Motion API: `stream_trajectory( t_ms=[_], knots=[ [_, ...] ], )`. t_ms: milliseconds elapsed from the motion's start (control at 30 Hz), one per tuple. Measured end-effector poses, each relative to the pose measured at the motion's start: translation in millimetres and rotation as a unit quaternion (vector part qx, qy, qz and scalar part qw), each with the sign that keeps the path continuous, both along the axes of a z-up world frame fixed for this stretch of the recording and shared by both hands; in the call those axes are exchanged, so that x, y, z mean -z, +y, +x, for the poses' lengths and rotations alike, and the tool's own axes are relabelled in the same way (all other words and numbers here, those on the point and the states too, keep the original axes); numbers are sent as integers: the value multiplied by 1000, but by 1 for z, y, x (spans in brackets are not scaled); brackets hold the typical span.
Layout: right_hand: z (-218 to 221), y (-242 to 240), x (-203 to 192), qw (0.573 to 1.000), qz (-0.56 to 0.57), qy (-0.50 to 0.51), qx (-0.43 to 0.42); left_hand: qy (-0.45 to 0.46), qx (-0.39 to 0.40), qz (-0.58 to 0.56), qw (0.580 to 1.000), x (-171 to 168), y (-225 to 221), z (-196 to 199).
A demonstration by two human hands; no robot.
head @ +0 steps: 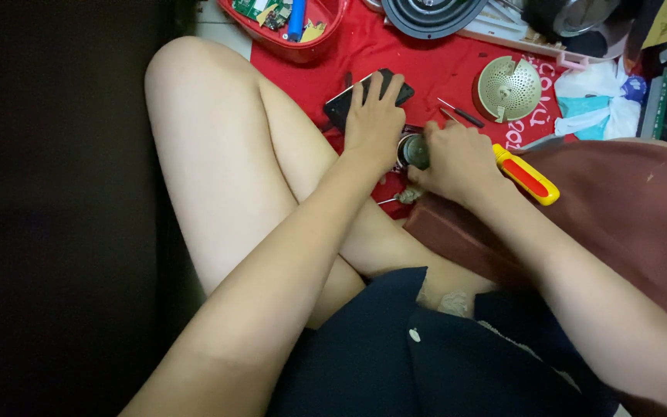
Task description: Repairing a small electronic device by aligning and installing a circuit board and speaker into its housing.
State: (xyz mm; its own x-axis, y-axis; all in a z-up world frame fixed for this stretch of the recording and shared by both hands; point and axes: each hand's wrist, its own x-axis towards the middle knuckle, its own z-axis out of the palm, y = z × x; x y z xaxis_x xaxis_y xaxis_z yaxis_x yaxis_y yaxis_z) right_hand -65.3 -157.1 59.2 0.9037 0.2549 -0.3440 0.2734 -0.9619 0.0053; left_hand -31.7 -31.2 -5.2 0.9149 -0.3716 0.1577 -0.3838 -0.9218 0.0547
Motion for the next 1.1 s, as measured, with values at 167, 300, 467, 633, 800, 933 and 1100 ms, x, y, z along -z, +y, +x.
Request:
stream_trajectory(
  t_ms=[167,300,467,633,800,933,1100],
  knots=[
    [3,-9,18,993,54,-78,-68,20,2,-3,1000,-3,0,1],
    [4,-11,26,995,59,-71,-21,37,3,4,999,-9,1,-2],
    [1,-5,32,994,64,-84,32,53,-4,3,999,-8,0,-1],
    [1,-13,25,992,85,-68,63,43,0,-3,999,-6,0,-3],
    [-4,-24,-8,973,229,-31,-16,39,9,-19,999,-6,1,-4],
    [-3,-21,5,976,212,-31,-48,88,5,-13,996,-10,1,-3],
    [-2,-17,5,982,181,-45,-44,58,8,-4,998,-5,0,-2]
  ],
)
